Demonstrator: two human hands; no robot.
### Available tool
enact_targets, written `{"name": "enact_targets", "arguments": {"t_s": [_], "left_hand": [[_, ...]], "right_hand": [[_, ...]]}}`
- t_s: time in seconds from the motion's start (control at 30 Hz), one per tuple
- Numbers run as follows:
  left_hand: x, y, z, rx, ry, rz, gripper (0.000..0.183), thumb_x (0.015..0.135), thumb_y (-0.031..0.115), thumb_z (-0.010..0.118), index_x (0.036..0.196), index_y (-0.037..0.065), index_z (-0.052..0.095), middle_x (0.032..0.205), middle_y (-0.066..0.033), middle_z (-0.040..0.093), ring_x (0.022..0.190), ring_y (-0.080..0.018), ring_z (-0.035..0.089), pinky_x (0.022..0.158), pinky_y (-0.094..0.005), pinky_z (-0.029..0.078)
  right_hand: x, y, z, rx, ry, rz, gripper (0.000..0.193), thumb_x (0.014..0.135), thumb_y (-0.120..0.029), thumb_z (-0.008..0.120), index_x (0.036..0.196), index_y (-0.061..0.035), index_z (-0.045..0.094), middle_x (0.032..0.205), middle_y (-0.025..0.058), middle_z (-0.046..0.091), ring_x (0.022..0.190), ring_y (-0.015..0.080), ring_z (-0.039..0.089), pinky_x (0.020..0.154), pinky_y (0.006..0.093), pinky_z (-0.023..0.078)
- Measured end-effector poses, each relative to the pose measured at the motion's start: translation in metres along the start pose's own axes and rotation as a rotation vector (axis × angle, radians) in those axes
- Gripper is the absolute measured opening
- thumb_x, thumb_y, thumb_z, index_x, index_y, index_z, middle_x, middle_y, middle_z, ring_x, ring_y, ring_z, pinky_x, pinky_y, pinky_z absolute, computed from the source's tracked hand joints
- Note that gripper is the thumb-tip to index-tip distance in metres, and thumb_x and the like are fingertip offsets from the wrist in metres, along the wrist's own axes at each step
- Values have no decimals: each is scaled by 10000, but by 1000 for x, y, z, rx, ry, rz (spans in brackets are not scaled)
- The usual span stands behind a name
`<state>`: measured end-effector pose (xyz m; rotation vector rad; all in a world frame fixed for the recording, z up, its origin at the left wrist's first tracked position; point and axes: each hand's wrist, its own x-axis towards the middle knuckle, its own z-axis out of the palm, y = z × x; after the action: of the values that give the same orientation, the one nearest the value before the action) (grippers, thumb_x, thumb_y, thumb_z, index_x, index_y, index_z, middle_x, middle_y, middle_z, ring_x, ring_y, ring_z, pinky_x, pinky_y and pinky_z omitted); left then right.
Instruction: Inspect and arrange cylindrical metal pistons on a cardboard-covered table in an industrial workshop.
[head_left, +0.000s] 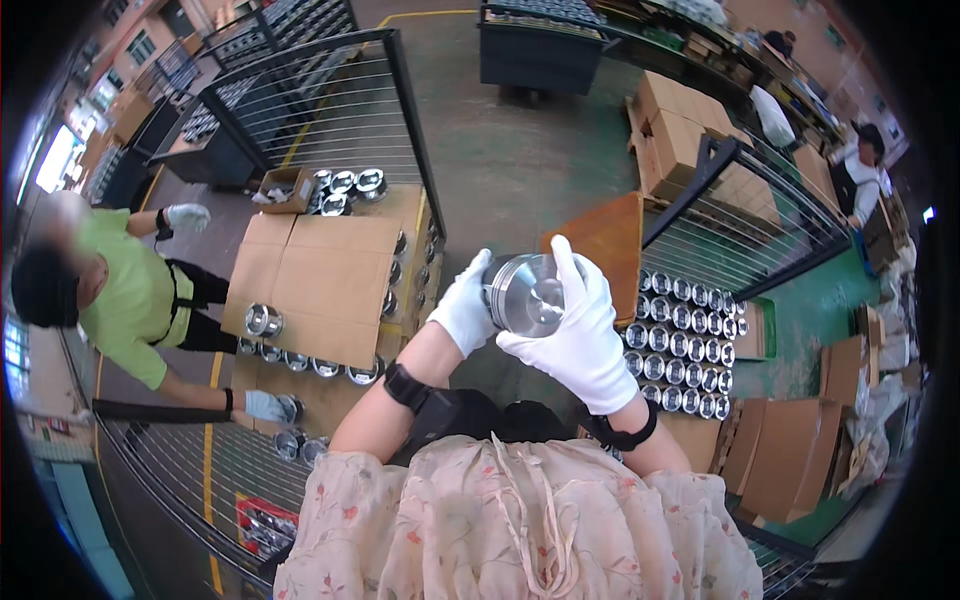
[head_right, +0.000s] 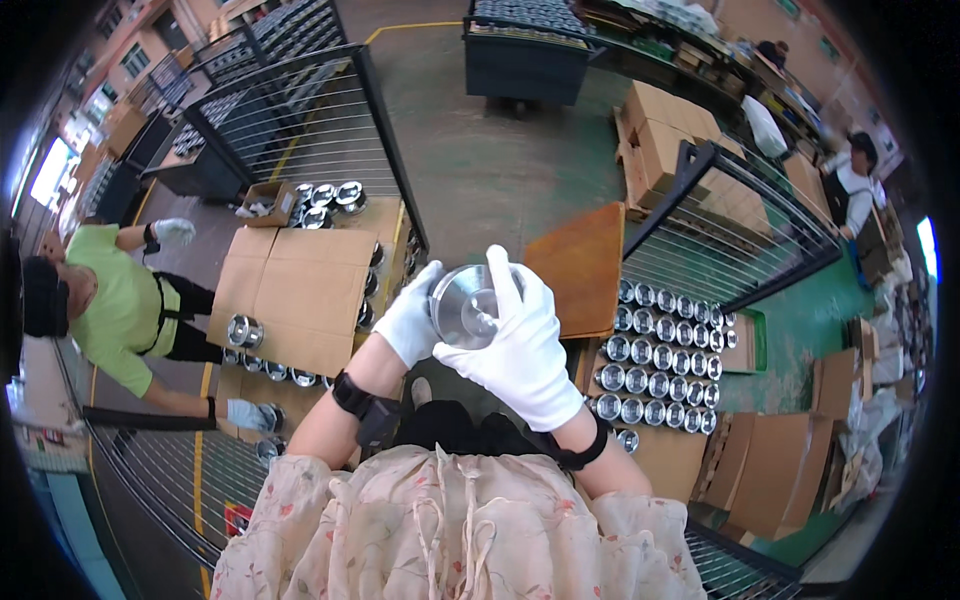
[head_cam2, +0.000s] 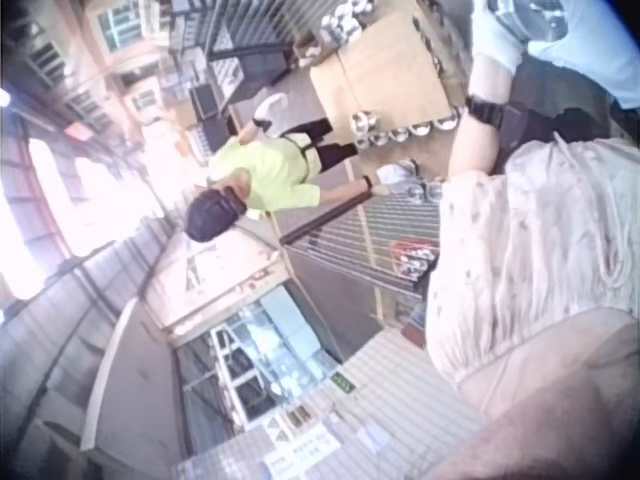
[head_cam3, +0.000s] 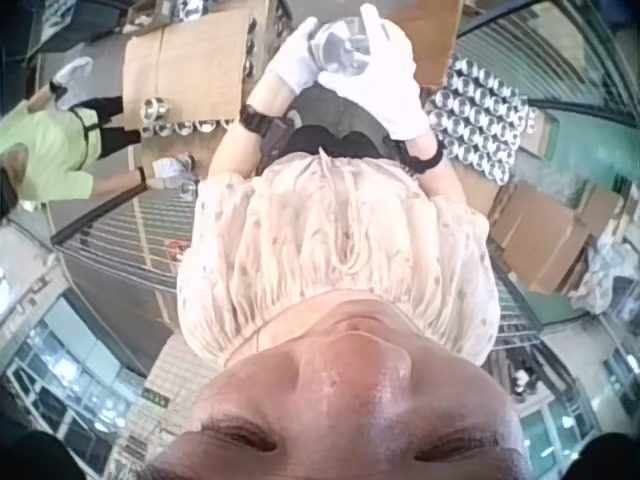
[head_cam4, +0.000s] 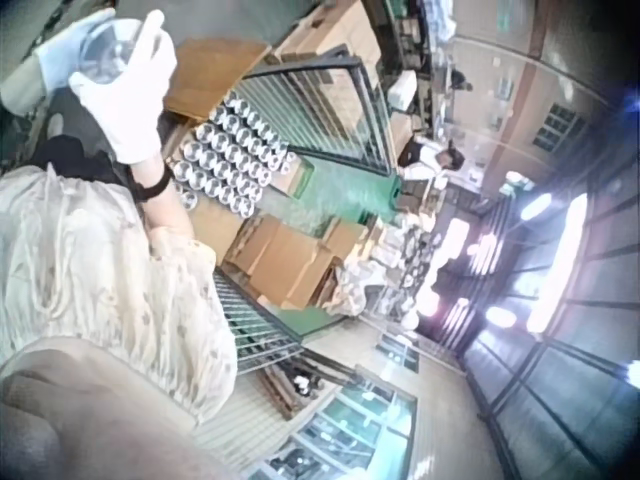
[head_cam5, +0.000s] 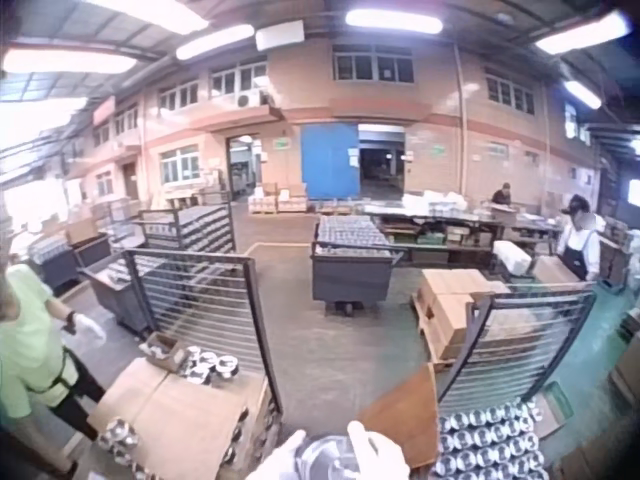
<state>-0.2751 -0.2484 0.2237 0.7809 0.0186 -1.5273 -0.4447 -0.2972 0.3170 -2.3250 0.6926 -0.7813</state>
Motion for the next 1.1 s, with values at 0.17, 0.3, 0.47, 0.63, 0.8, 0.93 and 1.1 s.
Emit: {"name": "enact_targets", "arguments": {"t_s": [0.17,0.3,0.47,0.63,0.8,0.93,1.1], "left_hand": [[-24,2,26,-14,71,-83,521,975,475,346,1176,39,548,1139,-138,622,1061,-288,583,952,-441,454],[-11,14,19,-10,150,-7,510,964,490,385,1144,49,566,1090,-132,638,1016,-274,604,923,-436,475],[-8,30,24,581,113,588,460,990,432,395,1149,39,575,927,-66,651,832,-148,633,800,-292,521],[-17,32,20,810,49,683,399,1014,336,365,1172,31,568,968,-77,643,926,-152,614,877,-277,470],[-48,1,18,541,94,735,351,958,186,491,1271,26,488,1220,-95,548,1132,-170,520,1004,-329,377],[-65,-3,24,86,-123,504,478,889,110,559,1338,20,418,1293,-82,509,1195,-199,477,1044,-377,334],[-48,-10,-2,-102,-152,476,453,890,142,560,1312,38,432,1269,-89,529,1163,-190,521,1013,-355,408]], "right_hand": [[-26,21,8,569,36,295,813,772,-247,757,1402,-8,304,1290,202,455,1162,296,514,923,392,477],[-39,39,16,1490,-313,719,660,887,-233,639,1406,-40,279,1341,189,427,1150,310,541,913,402,517],[-31,47,57,2114,-388,855,518,938,-147,526,1366,15,283,1313,248,423,1209,395,475,902,444,534],[-20,60,71,2012,-349,614,551,923,-209,558,1356,35,321,1292,228,465,1157,362,521,902,425,537],[-6,68,56,1623,-88,584,538,888,-127,611,1372,-62,386,1294,86,515,1165,225,534,980,368,464],[9,63,50,1079,-11,352,649,799,75,574,1401,-89,397,1296,85,536,1158,206,548,949,298,445],[1,25,44,306,29,-55,742,709,102,601,1399,-69,391,1265,150,543,1098,323,552,931,339,443]]}}
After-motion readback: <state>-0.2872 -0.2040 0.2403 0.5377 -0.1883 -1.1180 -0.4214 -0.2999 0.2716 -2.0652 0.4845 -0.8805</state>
